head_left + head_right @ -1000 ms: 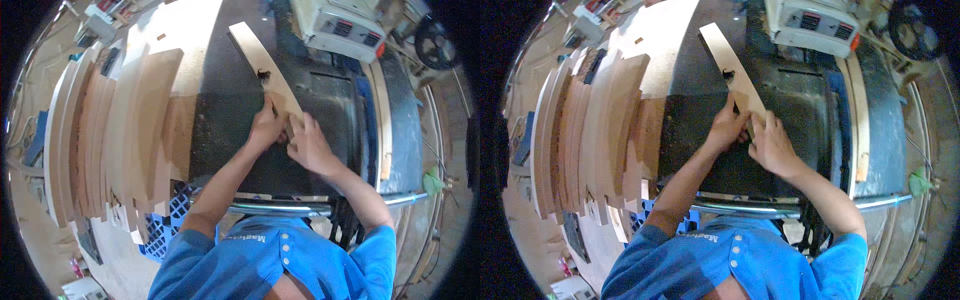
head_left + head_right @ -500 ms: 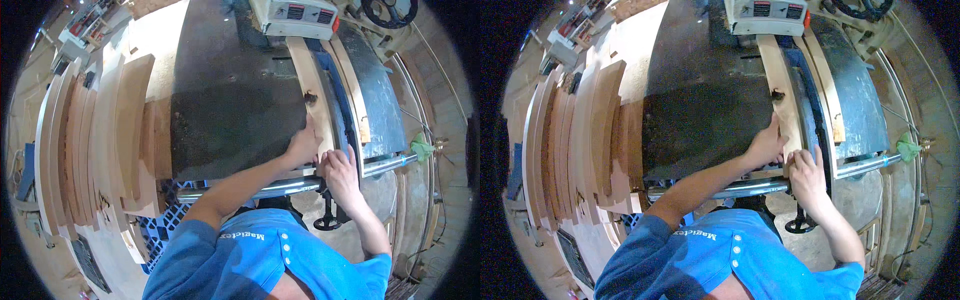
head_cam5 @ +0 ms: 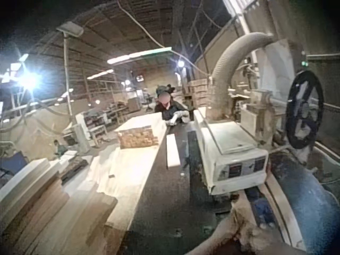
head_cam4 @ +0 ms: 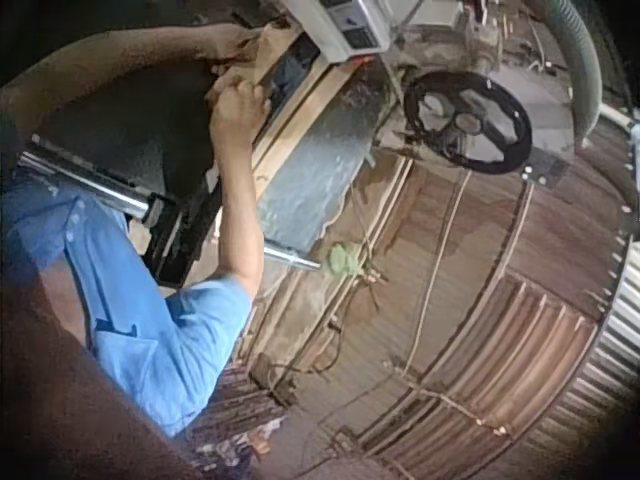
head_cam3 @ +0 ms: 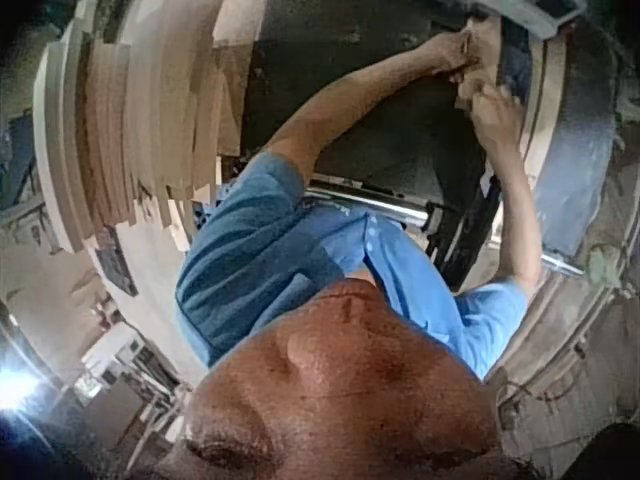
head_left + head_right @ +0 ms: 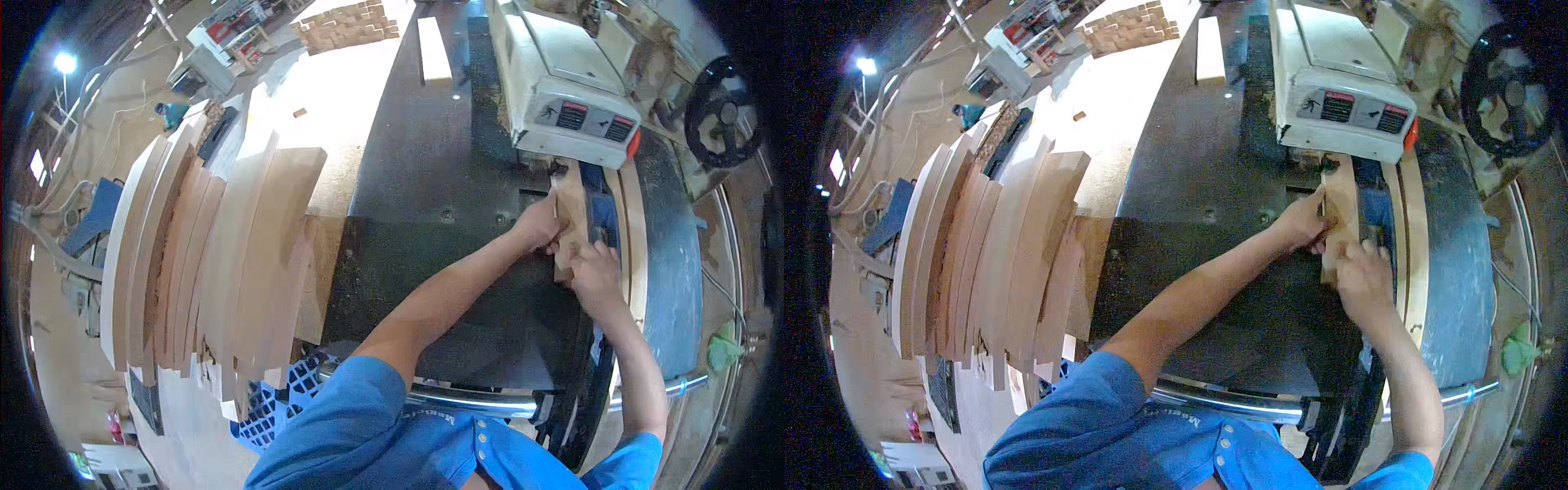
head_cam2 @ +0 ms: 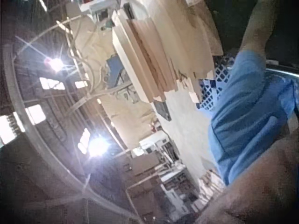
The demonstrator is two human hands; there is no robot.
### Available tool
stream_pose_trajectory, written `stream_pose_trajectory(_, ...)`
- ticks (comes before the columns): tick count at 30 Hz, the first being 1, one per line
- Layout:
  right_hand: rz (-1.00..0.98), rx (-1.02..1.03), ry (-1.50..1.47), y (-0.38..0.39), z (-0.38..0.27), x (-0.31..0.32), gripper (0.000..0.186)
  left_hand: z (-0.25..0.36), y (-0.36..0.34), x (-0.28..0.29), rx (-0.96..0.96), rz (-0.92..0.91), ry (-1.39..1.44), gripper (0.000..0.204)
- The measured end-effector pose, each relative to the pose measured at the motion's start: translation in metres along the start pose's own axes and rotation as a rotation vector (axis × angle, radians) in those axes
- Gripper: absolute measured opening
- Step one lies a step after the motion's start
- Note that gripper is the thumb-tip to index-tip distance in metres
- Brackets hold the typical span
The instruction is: The person feeds wooden boards one by one through a woodworking machine by hand.
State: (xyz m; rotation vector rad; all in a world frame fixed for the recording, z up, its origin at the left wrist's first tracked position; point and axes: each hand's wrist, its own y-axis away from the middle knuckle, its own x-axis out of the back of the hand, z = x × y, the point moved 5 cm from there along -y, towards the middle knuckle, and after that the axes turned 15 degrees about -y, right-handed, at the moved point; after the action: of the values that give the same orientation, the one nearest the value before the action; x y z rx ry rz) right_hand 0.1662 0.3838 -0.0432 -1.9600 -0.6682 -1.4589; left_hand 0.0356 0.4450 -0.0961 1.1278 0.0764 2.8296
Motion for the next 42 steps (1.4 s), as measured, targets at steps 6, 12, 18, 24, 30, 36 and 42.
stream_pose_trajectory(6,0.090,-0.059,0.126,-0.049,0.023,0.010,0.040,-0.038,0.010,0.126,0.119,0.593,-0.535,0.049)
stream_pose_trajectory(12,-0.006,0.127,-0.170,-0.043,-0.057,0.015,0.066,-0.138,0.050,0.174,0.548,0.539,-0.700,0.088)
stream_pose_trajectory(18,-0.234,0.275,-0.395,0.036,-0.136,-0.023,0.077,-0.093,0.130,0.058,0.336,0.395,-0.276,0.088)
stream_pose_trajectory(24,-0.370,0.105,-0.348,0.157,-0.158,-0.027,0.063,-0.019,0.250,0.001,-0.016,0.363,-0.178,0.079)
stream_pose_trajectory(30,-0.250,0.019,-0.025,0.208,-0.157,-0.012,0.055,0.010,0.224,-0.019,0.174,-0.271,0.187,0.085)
stream_pose_trajectory(36,-0.136,-0.085,0.048,0.191,-0.130,0.007,0.040,0.027,0.160,-0.051,0.089,-0.208,0.116,0.087)
stream_pose_trajectory(42,-0.071,-0.080,0.053,0.150,-0.088,0.005,0.036,0.007,0.093,-0.072,-0.440,0.537,-0.359,0.086)
